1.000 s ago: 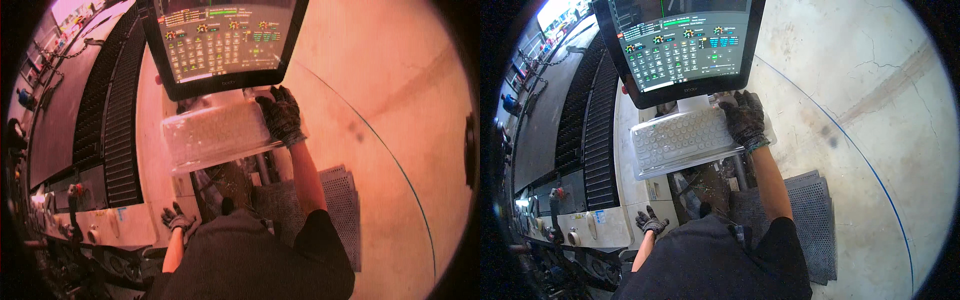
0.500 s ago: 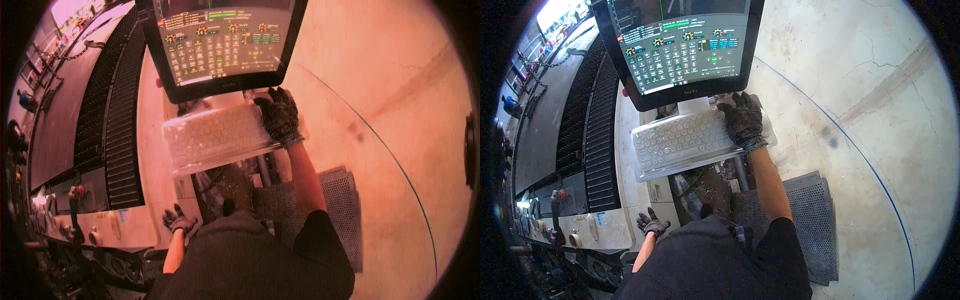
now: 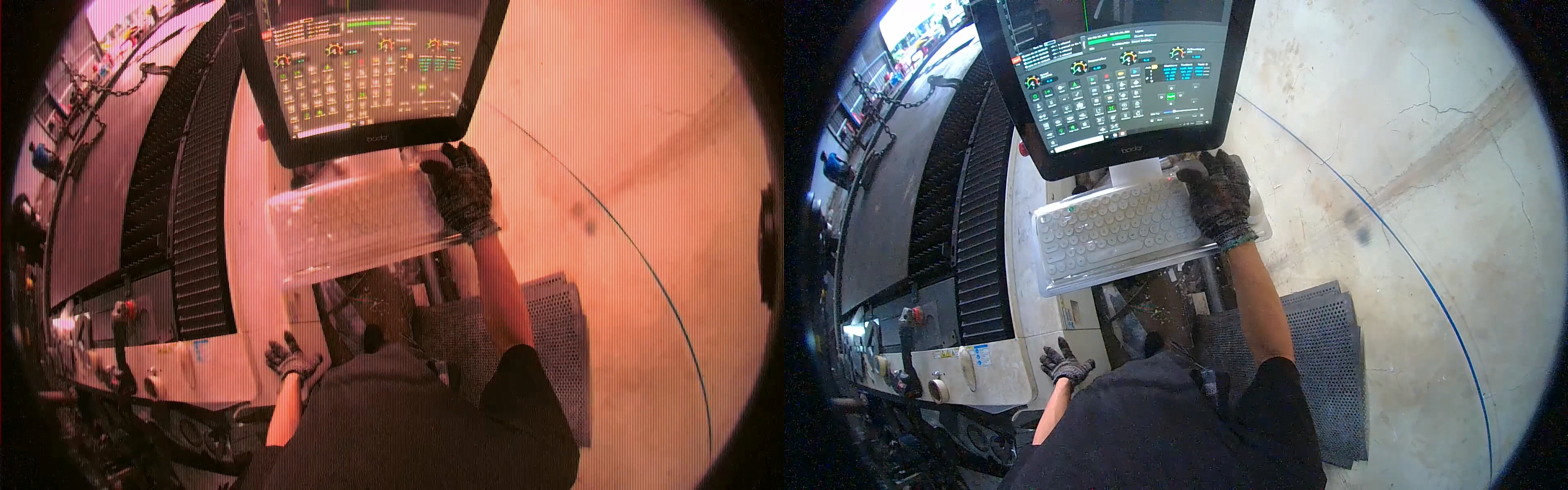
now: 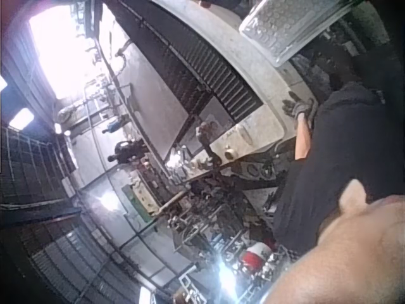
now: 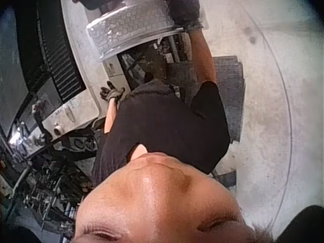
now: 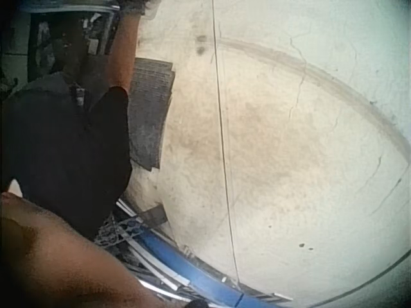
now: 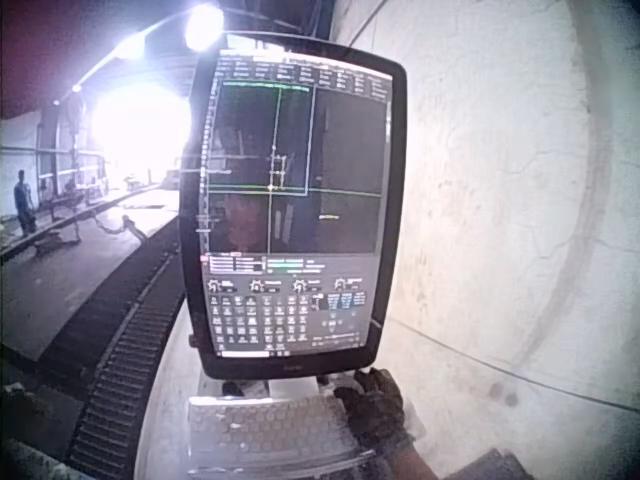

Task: Operating an industrial laser cutting machine using a computer terminal and mouse interface.

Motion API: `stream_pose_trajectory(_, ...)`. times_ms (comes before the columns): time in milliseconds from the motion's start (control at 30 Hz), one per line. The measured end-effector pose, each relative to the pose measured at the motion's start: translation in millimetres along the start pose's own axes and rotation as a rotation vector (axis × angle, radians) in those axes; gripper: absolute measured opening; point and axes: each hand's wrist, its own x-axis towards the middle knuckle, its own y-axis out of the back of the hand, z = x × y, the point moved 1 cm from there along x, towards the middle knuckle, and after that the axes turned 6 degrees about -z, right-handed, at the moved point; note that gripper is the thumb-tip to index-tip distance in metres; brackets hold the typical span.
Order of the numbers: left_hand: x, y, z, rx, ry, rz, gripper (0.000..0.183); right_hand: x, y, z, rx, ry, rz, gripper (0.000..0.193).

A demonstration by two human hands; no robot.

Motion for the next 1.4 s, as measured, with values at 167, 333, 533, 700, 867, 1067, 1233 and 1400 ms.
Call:
stream_pose_trajectory(167,2,-2,-1,0.021,-0.013,0.010,0.134,-3,5,-4,-0.147,-0.017,-0.090,0.032)
stream_pose_trajectory(333,-2,-1,-1,0.023,-0.035,0.031,0.133,-3,4,-2,-0.056,-0.047,-0.065,0.032)
stream_pose_trajectory(533,-9,5,2,-0.015,-0.008,-0.051,0.134,-3,-2,1,-0.082,-0.022,-0.052,0.032)
stream_pose_trajectory(700,-11,9,7,0.015,0.002,-0.006,0.133,-4,-2,1,-0.048,-0.036,-0.075,0.032)
stream_pose_trajectory(867,-14,13,10,0.013,-0.002,-0.046,0.133,-7,-6,2,0.016,-0.058,-0.061,0.032)
stream_pose_trajectory(1067,1,-1,6,0.004,0.001,-0.053,0.134,-10,-9,1,-0.069,-0.015,-0.030,0.031)
stream_pose_trajectory(1233,11,-11,-7,0.093,-0.026,0.009,0.132,-4,-2,-7,0.054,-0.050,-0.049,0.024)
stream_pose_trajectory(1400,13,-7,-7,0.068,-0.036,-0.008,0.133,-4,-5,-3,-0.016,0.016,-0.029,0.034)
